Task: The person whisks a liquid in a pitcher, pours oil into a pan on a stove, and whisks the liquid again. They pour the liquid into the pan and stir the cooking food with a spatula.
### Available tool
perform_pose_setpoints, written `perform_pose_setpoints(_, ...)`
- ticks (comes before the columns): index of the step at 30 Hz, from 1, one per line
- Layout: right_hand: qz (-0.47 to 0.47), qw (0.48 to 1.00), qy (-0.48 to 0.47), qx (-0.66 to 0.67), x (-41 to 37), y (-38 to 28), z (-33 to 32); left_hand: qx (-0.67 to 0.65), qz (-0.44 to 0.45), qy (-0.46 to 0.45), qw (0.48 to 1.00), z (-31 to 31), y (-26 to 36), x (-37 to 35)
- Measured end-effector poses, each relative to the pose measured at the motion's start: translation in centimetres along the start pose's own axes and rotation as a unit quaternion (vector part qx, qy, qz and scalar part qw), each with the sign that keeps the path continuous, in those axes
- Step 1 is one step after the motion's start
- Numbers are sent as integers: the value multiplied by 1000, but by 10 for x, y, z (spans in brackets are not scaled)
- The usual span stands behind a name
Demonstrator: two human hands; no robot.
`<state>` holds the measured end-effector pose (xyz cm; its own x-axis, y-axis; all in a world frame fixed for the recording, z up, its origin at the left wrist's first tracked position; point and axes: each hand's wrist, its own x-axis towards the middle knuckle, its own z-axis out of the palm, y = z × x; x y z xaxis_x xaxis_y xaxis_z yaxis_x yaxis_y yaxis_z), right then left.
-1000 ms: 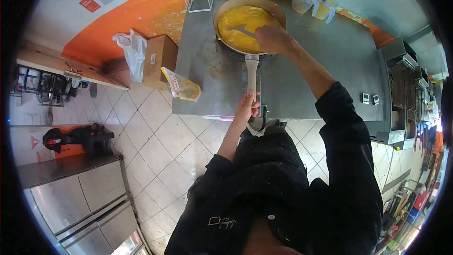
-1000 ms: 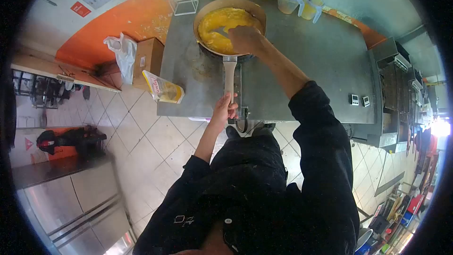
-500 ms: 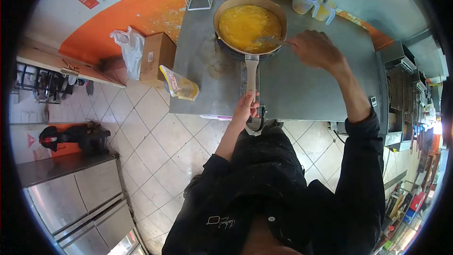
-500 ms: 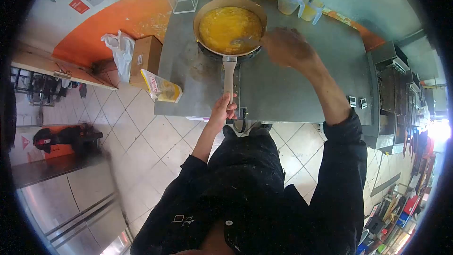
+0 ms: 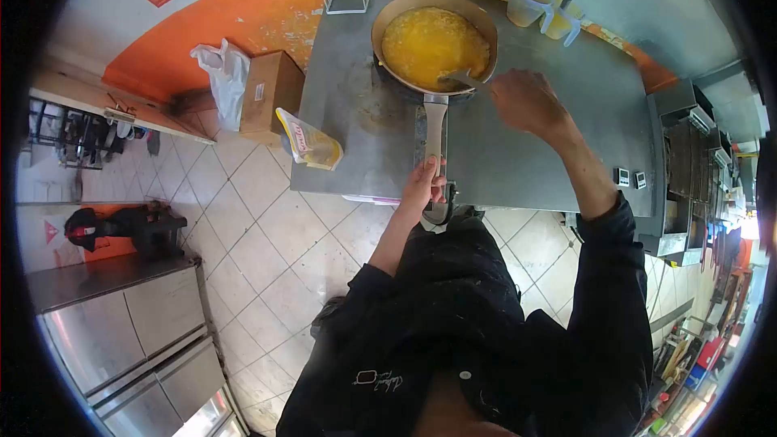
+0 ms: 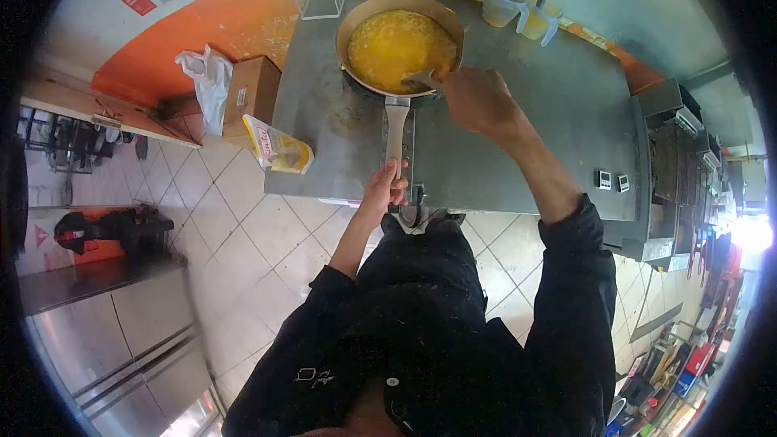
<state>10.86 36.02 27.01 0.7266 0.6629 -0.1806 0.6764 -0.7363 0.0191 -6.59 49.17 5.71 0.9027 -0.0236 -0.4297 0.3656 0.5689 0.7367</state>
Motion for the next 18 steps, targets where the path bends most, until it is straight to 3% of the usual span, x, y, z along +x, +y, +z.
perform_pose_setpoints(18, 37, 997, 61, -2, 76, -17, 25, -8, 1, 21, 1000, 15, 11, -7)
